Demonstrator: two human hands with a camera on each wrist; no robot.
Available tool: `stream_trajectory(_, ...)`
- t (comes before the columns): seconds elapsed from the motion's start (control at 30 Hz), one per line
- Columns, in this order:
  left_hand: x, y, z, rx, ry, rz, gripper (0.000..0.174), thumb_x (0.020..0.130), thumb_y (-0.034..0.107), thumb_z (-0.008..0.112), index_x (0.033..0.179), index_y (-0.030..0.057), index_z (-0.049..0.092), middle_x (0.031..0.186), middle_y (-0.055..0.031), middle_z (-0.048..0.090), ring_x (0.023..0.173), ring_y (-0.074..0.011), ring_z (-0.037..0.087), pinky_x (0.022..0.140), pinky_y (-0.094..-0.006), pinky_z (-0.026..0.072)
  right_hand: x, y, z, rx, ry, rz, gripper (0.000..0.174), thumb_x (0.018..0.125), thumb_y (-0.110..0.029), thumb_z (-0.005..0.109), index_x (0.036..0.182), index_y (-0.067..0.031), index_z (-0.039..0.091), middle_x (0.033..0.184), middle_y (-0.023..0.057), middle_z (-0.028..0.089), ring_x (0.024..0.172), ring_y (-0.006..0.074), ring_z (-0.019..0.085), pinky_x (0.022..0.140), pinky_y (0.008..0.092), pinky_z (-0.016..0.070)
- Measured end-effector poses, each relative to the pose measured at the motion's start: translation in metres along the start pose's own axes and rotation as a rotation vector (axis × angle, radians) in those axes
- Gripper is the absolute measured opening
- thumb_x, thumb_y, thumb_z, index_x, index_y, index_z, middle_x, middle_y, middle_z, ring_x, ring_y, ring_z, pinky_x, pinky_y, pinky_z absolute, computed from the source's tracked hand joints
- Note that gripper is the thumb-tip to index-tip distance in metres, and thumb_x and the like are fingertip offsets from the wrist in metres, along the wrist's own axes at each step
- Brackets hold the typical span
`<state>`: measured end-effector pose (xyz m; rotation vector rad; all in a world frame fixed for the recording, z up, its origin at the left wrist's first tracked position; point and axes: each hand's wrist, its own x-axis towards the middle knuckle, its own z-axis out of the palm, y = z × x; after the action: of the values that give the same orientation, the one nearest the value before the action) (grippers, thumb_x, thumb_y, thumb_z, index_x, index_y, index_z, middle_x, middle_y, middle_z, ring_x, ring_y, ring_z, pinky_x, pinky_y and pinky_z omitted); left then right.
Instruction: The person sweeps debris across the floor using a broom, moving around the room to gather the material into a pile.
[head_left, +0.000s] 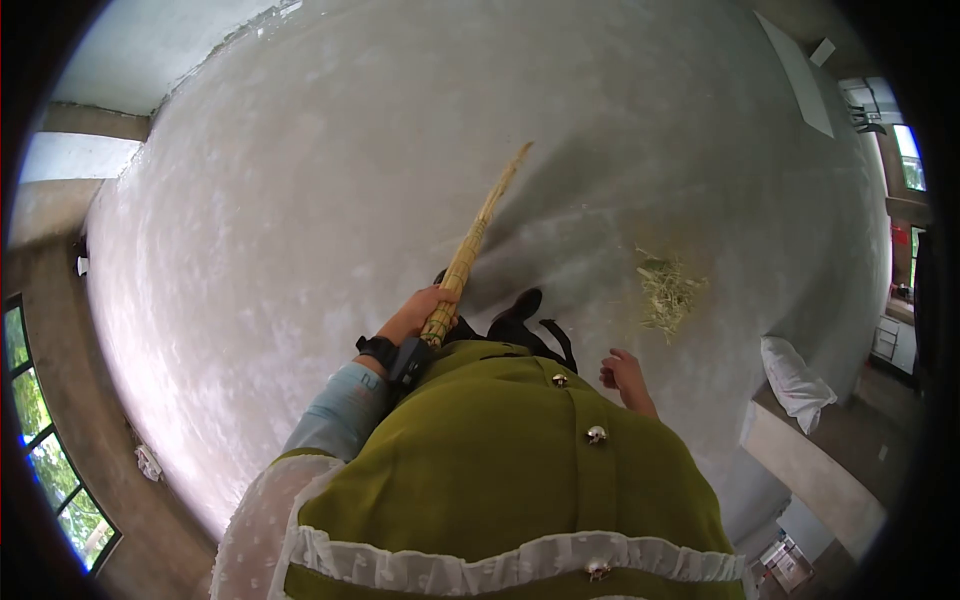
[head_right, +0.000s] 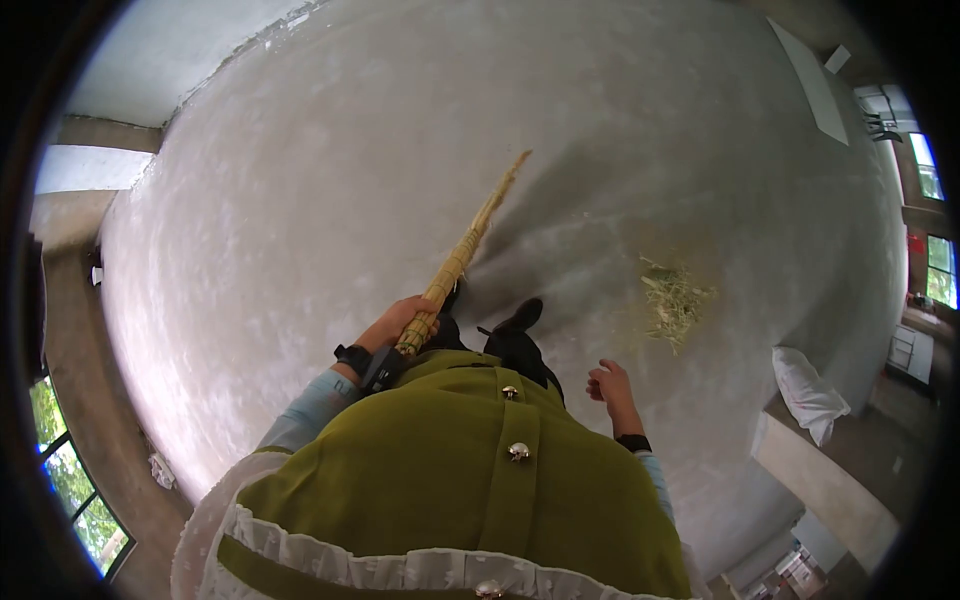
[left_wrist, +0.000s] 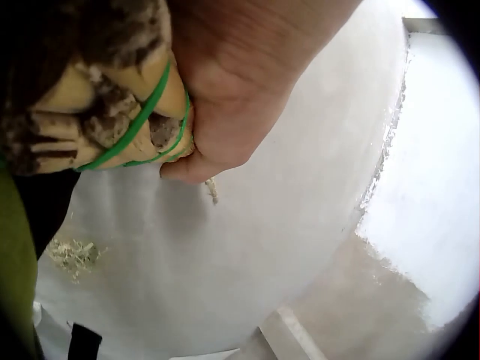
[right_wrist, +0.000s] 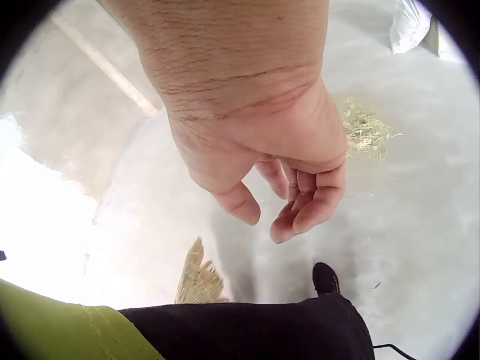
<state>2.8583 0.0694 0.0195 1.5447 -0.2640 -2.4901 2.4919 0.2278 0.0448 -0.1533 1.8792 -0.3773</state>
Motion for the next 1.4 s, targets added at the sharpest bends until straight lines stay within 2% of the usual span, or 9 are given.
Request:
stream_trajectory(0.17, 0.012, -0.005, -0.004, -0.110, 0.039, 0.067, 0.020, 0.074, 0.014, 0.049, 0.088, 0.0033, 0.039, 0.066, -0.0096, 0.049, 0.051, -0.0185, 0.052, 0.043, -0.0307, 0.0452, -0.005, -0.001, -0.004, 0.024, -0.007, -0.020, 0.048, 0.066, -0.009, 0.053, 0.112, -0.0009, 0.040, 0.064, 0.0086, 0.053, 0.048, 0.0158, 0.053, 0.043, 0.0262, 0.0437)
stream_trajectory(0.23, 0.031, -0.004, -0.008, -0.085, 0.170, 0.080, 0.020, 0.073, 0.014, 0.049, 0.086, 0.0026, 0.039, 0.066, -0.0101, 0.049, 0.051, -0.0194, 0.052, 0.043, -0.0315, 0.0452, -0.004, 0.005, -0.006, 0.017, -0.008, -0.007, 0.048, 0.066, -0.009, 0.053, 0.112, -0.0011, 0.040, 0.064, 0.0087, 0.053, 0.048, 0.0157, 0.053, 0.043, 0.0261, 0.0436)
stream_trajectory(0.33, 0.061, -0.003, -0.007, -0.145, 0.069, 0.031, 0.021, 0.073, 0.015, 0.049, 0.086, 0.0010, 0.039, 0.064, -0.0104, 0.049, 0.051, -0.0196, 0.051, 0.043, -0.0317, 0.0452, -0.005, 0.010, -0.010, 0.009, -0.011, 0.023, 0.048, 0.066, -0.008, 0.053, 0.112, -0.0011, 0.040, 0.064, 0.0088, 0.053, 0.048, 0.0155, 0.053, 0.043, 0.0259, 0.0435)
stream_trajectory(0.43, 0.074, -0.010, 0.024, -0.057, 0.152, -0.037, 0.019, 0.070, 0.008, 0.052, 0.084, -0.0006, 0.042, 0.059, -0.0103, 0.048, 0.048, -0.0215, 0.051, 0.042, -0.0326, 0.0441, -0.005, 0.013, -0.014, 0.001, -0.003, 0.056, 0.048, 0.066, -0.008, 0.053, 0.112, -0.0005, 0.040, 0.064, 0.0088, 0.053, 0.047, 0.0152, 0.052, 0.043, 0.0255, 0.0433)
stream_trajectory(0.57, 0.031, 0.011, 0.059, -0.076, 0.046, -0.046, 0.016, 0.072, 0.012, 0.049, 0.080, 0.0002, 0.042, 0.058, -0.0099, 0.048, 0.048, -0.0205, 0.051, 0.044, -0.0315, 0.0445, -0.009, 0.012, -0.019, 0.060, 0.012, 0.029, 0.048, 0.066, -0.008, 0.053, 0.112, 0.0000, 0.040, 0.064, 0.0086, 0.053, 0.047, 0.0149, 0.052, 0.043, 0.0252, 0.0434)
stream_trajectory(0.9, 0.096, -0.006, 0.050, -0.187, 0.156, 0.041, 0.017, 0.069, 0.007, 0.053, 0.080, 0.0022, 0.041, 0.061, -0.0128, 0.047, 0.049, -0.0248, 0.051, 0.042, -0.0359, 0.0433, 0.001, 0.036, -0.012, 0.085, -0.046, 0.064, 0.048, 0.066, -0.008, 0.053, 0.112, -0.0009, 0.040, 0.064, 0.0086, 0.054, 0.048, 0.0147, 0.053, 0.043, 0.0251, 0.0436)
stream_trajectory(1.0, 0.090, -0.004, 0.085, -0.027, 0.197, -0.014, 0.020, 0.072, 0.010, 0.050, 0.086, 0.0003, 0.039, 0.065, -0.0099, 0.046, 0.050, -0.0206, 0.049, 0.043, -0.0321, 0.0439, 0.002, 0.025, -0.010, 0.036, -0.064, 0.035, 0.048, 0.066, -0.009, 0.053, 0.111, -0.0007, 0.041, 0.064, 0.0087, 0.054, 0.048, 0.0148, 0.053, 0.043, 0.0248, 0.0435)
stream_trajectory(1.2, 0.049, 0.011, 0.117, -0.158, 0.001, -0.151, 0.018, 0.070, 0.009, 0.052, 0.083, 0.0014, 0.042, 0.061, -0.0117, 0.047, 0.048, -0.0237, 0.051, 0.041, -0.0337, 0.0437, -0.011, -0.032, 0.003, 0.020, -0.119, -0.082, 0.048, 0.067, -0.011, 0.053, 0.113, -0.0015, 0.041, 0.067, 0.0083, 0.055, 0.051, 0.0138, 0.054, 0.046, 0.0250, 0.0446)
stream_trajectory(1.4, 0.076, -0.003, 0.098, -0.027, 0.080, 0.110, 0.024, 0.069, 0.007, 0.052, 0.089, 0.0049, 0.040, 0.062, -0.0100, 0.046, 0.049, -0.0221, 0.050, 0.041, -0.0336, 0.0435, -0.005, -0.025, 0.011, 0.003, -0.166, -0.150, 0.047, 0.068, -0.011, 0.053, 0.112, 0.0011, 0.041, 0.066, 0.0060, 0.055, 0.053, 0.0122, 0.053, 0.047, 0.0240, 0.0443)
